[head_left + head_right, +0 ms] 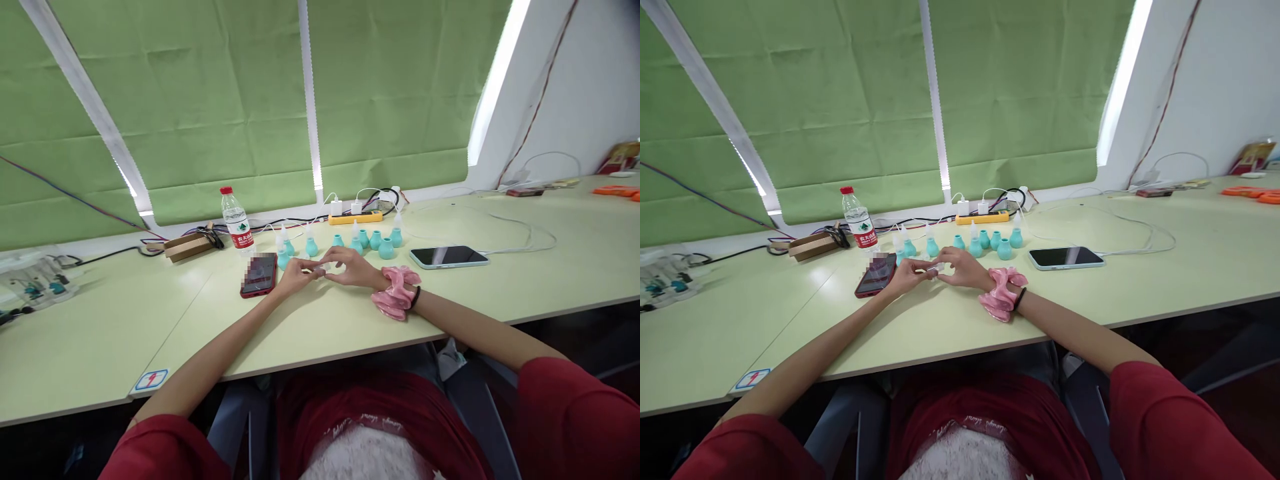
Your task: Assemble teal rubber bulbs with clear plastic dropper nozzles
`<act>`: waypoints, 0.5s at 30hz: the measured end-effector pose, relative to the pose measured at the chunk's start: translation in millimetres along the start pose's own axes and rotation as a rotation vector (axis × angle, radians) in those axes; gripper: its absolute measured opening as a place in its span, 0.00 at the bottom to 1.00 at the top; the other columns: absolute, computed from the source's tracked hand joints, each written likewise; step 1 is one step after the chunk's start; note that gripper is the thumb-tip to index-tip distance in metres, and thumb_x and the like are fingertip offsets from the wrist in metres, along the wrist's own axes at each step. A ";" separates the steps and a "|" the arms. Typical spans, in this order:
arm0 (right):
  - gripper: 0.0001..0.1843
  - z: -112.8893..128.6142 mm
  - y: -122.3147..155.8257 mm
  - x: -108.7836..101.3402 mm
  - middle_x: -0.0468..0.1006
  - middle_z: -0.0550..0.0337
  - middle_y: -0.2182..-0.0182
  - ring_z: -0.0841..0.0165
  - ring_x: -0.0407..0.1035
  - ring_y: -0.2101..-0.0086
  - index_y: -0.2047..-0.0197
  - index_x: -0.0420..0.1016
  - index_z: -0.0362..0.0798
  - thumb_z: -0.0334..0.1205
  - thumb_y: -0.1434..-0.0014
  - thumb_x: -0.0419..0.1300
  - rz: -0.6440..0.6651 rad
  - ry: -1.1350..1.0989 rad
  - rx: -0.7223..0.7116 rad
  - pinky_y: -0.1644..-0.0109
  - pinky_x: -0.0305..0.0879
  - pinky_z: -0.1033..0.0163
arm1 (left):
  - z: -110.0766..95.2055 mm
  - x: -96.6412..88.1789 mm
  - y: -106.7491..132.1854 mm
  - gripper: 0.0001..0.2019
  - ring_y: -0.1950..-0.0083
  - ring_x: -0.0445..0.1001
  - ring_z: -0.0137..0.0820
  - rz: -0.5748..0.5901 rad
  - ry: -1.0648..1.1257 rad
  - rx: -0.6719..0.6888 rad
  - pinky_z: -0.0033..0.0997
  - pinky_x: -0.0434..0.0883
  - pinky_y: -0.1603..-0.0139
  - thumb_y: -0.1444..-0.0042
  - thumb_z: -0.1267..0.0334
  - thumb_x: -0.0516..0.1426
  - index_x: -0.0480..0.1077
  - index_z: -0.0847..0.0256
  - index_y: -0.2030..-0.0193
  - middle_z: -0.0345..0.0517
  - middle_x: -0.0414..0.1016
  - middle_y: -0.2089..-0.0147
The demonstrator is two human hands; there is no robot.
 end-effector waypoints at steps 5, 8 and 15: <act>0.13 -16.7 -12.8 -39.2 0.72 0.59 0.76 0.71 0.64 0.74 0.70 0.72 0.45 0.46 0.53 0.55 0.148 0.378 0.251 0.70 0.57 0.66 | -4.3 5.1 4.9 0.20 0.75 0.69 0.27 0.086 0.153 -0.097 0.28 0.69 0.72 0.60 0.54 0.58 0.73 0.70 0.65 0.51 0.74 0.71; 0.17 -40.4 -0.7 -68.6 0.71 0.55 0.78 0.68 0.64 0.74 0.77 0.70 0.43 0.49 0.53 0.54 0.282 0.590 0.515 0.73 0.53 0.66 | -9.1 20.0 11.3 0.19 0.76 0.68 0.26 0.259 0.132 -0.110 0.27 0.69 0.73 0.59 0.55 0.58 0.72 0.69 0.64 0.49 0.73 0.73; 0.28 -95.0 53.5 -97.1 0.71 0.42 0.68 0.57 0.67 0.67 0.68 0.70 0.40 0.60 0.53 0.49 0.458 0.815 0.924 0.71 0.57 0.62 | -1.8 18.1 8.2 0.16 0.67 0.70 0.31 0.072 -0.243 0.041 0.29 0.68 0.64 0.58 0.59 0.57 0.72 0.64 0.62 0.47 0.74 0.64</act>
Point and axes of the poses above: each hand's wrist, its own y-axis away from the middle knuckle, its own x-axis out of the palm, z = x × y, the point moved 6 cm from there along -y, towards the middle knuckle
